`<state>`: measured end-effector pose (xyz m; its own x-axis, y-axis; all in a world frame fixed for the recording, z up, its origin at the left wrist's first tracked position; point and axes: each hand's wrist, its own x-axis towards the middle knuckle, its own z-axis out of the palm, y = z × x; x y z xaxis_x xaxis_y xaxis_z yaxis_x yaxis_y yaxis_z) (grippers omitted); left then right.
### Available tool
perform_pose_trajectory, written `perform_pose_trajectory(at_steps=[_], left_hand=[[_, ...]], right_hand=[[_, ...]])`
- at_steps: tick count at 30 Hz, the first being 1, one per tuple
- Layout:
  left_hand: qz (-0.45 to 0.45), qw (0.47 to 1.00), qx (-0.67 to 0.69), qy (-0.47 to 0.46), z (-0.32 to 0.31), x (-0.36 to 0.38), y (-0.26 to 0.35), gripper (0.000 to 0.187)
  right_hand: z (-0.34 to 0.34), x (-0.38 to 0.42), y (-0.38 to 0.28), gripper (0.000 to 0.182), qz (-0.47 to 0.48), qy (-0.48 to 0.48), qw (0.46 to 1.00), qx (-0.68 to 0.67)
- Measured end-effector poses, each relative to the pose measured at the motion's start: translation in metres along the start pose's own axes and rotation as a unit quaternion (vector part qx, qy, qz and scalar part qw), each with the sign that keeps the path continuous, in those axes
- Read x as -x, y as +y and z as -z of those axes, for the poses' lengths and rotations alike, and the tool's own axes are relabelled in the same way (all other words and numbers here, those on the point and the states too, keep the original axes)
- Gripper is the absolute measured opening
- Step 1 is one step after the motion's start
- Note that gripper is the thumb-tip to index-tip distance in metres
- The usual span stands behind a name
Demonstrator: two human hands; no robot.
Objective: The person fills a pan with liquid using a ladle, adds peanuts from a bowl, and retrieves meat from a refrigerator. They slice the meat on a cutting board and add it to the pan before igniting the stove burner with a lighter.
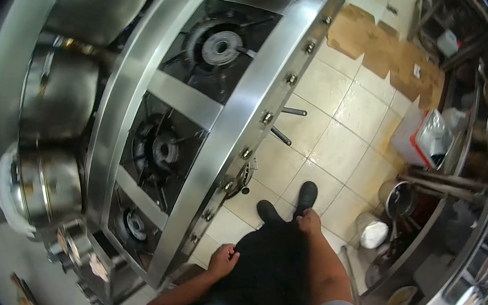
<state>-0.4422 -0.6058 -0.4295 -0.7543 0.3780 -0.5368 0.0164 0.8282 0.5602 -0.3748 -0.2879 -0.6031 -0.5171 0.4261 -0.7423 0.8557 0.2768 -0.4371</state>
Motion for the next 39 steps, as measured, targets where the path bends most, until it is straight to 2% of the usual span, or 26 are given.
perform_pose_trajectory(at_steps=[1, 3, 5, 7, 9, 11, 12, 14, 17, 19, 20, 22, 23, 27, 30, 32, 34, 37, 39], left_hand=[[-0.017, 0.999, -0.030, -0.021, -0.004, -0.001, -0.007, 0.026], [-0.065, 0.994, -0.080, -0.040, -0.017, -0.014, -0.021, 0.027], [-0.097, 0.988, -0.110, -0.057, -0.033, -0.024, -0.029, 0.027], [-0.106, 0.976, -0.168, -0.091, -0.047, -0.033, -0.035, 0.026], [-0.085, 0.971, -0.195, -0.107, -0.049, -0.042, -0.032, 0.026], [-0.063, 0.966, -0.229, -0.100, -0.055, -0.042, -0.048, 0.025], [-0.060, 0.962, -0.240, -0.115, -0.058, -0.042, -0.053, 0.025], [-0.037, 0.967, -0.240, -0.077, -0.061, -0.043, -0.056, 0.024], [-0.037, 0.970, -0.235, -0.056, -0.066, -0.041, -0.073, 0.024], [-0.044, 0.970, -0.234, -0.041, -0.070, -0.044, -0.066, 0.022], [-0.056, 0.971, -0.232, -0.029, -0.072, -0.047, -0.062, 0.021], [-0.043, 0.974, -0.222, -0.025, -0.074, -0.049, -0.056, 0.018], [-0.033, 0.976, -0.213, -0.027, -0.075, -0.047, -0.049, 0.016], [-0.046, 0.980, -0.192, -0.014, -0.076, -0.045, -0.019, 0.013], [-0.031, 0.979, -0.202, -0.024, -0.078, -0.034, -0.002, 0.012], [-0.023, 0.963, -0.252, -0.090, -0.076, -0.032, 0.004, 0.011], [-0.061, 0.981, -0.180, -0.040, -0.071, -0.029, 0.024, 0.009], [-0.073, 0.976, -0.202, -0.026, -0.070, -0.022, 0.039, 0.007], [-0.091, 0.977, -0.190, -0.020, -0.060, -0.017, 0.048, 0.007]], right_hand=[[-0.010, -0.016, -0.004, 0.039, -0.006, -0.001, 1.000, -0.017], [-0.029, -0.062, -0.009, 0.047, 0.006, 0.063, 0.998, -0.020], [-0.061, -0.123, -0.018, 0.052, -0.014, 0.040, 0.999, -0.017], [-0.088, -0.183, -0.033, 0.058, 0.058, 0.063, 0.995, -0.047], [-0.089, -0.230, -0.060, 0.069, 0.084, 0.076, 0.989, -0.092], [-0.080, -0.266, -0.090, 0.077, 0.072, 0.103, 0.992, -0.002], [-0.080, -0.287, -0.100, 0.077, 0.062, 0.111, 0.992, 0.006], [-0.085, -0.326, -0.108, 0.078, 0.051, 0.114, 0.992, 0.009], [-0.084, -0.363, -0.122, 0.075, 0.077, 0.102, 0.989, 0.072], [-0.068, -0.364, -0.133, 0.047, 0.017, -0.002, 0.998, 0.057], [-0.069, -0.366, -0.137, 0.047, 0.022, -0.002, 0.998, 0.060], [-0.072, -0.368, -0.143, 0.040, 0.097, -0.092, 0.989, 0.056], [-0.077, -0.362, -0.149, 0.032, 0.156, -0.049, 0.984, 0.072], [-0.060, -0.330, -0.178, 0.034, 0.228, 0.003, 0.972, 0.061], [-0.024, -0.296, -0.180, 0.035, 0.220, -0.007, 0.974, 0.061], [0.007, -0.265, -0.164, 0.035, 0.205, -0.021, 0.978, 0.042], [0.038, -0.226, -0.139, 0.029, 0.185, -0.028, 0.981, 0.058], [0.076, -0.150, -0.082, 0.031, 0.132, 0.004, 0.990, 0.038], [0.102, -0.092, -0.050, 0.034, 0.065, 0.018, 0.998, 0.009]])
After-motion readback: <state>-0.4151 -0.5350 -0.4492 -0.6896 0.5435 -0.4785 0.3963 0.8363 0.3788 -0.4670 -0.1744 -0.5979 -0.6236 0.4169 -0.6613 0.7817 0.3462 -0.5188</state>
